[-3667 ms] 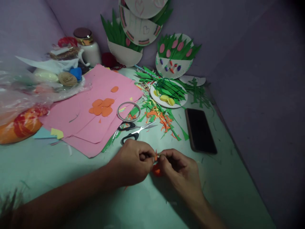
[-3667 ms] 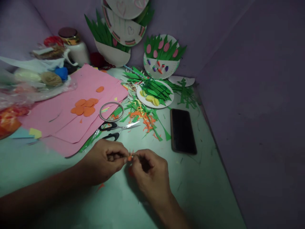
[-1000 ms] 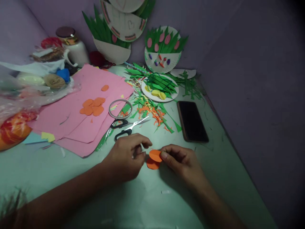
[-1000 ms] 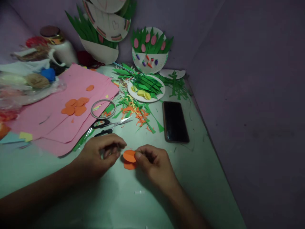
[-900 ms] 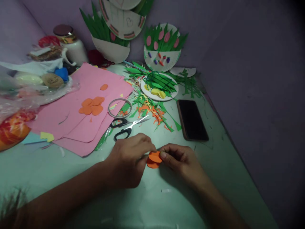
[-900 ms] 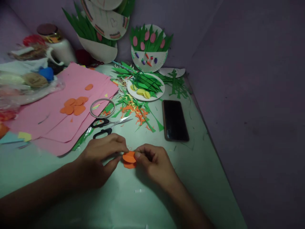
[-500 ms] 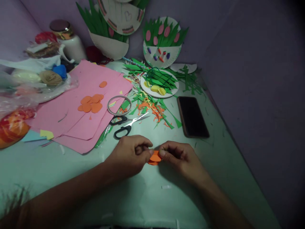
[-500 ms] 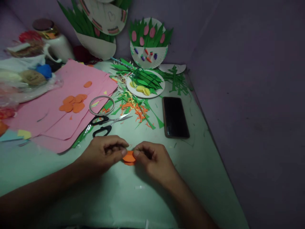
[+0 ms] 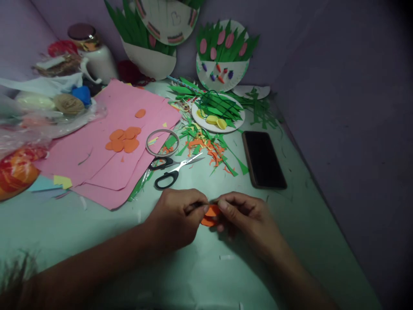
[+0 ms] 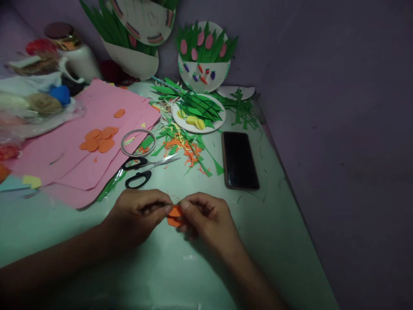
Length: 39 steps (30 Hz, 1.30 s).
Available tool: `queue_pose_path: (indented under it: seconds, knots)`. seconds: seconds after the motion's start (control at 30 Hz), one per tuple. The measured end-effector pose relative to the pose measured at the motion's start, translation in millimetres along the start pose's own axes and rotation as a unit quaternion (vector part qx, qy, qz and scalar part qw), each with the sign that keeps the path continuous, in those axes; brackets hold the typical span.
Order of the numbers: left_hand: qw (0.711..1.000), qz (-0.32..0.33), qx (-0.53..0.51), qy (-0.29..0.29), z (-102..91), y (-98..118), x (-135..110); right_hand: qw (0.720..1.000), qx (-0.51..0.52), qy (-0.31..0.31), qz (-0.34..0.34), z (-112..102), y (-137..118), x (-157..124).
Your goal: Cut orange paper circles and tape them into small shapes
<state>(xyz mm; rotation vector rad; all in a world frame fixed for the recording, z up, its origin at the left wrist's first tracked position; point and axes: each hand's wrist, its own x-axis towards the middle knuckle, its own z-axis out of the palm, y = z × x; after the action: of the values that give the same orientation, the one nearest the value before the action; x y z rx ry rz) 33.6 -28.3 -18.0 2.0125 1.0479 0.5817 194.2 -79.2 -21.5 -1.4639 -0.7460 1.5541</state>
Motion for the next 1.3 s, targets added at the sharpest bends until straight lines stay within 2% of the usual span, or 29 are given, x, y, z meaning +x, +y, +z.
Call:
queue_pose_path:
  seconds: [0.07,0.2,0.4,0.53,0.7,0.77,0.83,0.93,1.03,1.2,1.3]
  knots:
    - [1.0,0.028,0.001,0.005,0.2,0.5,-0.4,0.999,0.032,-0.007,0.015,0.6,-0.7,-1.3]
    - [0.999,0.04,0.008,-0.004,-0.7,-0.3,-1.7,0.997,0.07,-0.012,0.028,-1.6,0.0,-1.6]
    - [0.992,0.115,0.056,-0.009,-2.1,-1.9,-5.4,0.994,0.1,-0.026,0.028,-5.2,3.1,0.9]
    - [0.985,0.125,0.118,-0.011,-1.5,-1.7,-7.4,0.994,0.101,-0.029,0.038,-3.9,2.6,0.4]
    - [0.988,0.127,0.089,-0.003,-0.3,-3.1,-5.8,0.994,0.096,-0.024,0.048,-2.9,-0.9,-1.6]
    - [0.995,0.081,0.057,-0.006,-1.4,-2.1,-2.8,0.997,0.067,-0.013,0.026,-2.1,-3.3,-3.1]
    - [1.0,-0.006,0.008,-0.027,-3.2,0.0,0.7,0.999,0.023,0.02,-0.018,-0.3,-5.1,-4.8]
    - [0.988,-0.116,-0.061,-0.076,-5.8,3.9,4.5,0.995,-0.038,0.062,-0.067,3.2,-5.1,-6.6]
    - [0.977,-0.162,-0.098,-0.093,-7.8,7.8,6.6,0.992,-0.078,0.058,-0.082,2.9,-2.5,-6.5]
    - [0.962,-0.228,-0.144,-0.041,-14.1,11.4,12.4,0.99,-0.099,0.075,-0.069,-6.1,2.5,-2.7]
    - [0.958,-0.228,-0.161,-0.072,-15.1,8.6,14.5,0.992,-0.093,0.063,-0.051,-8.8,4.8,-0.4]
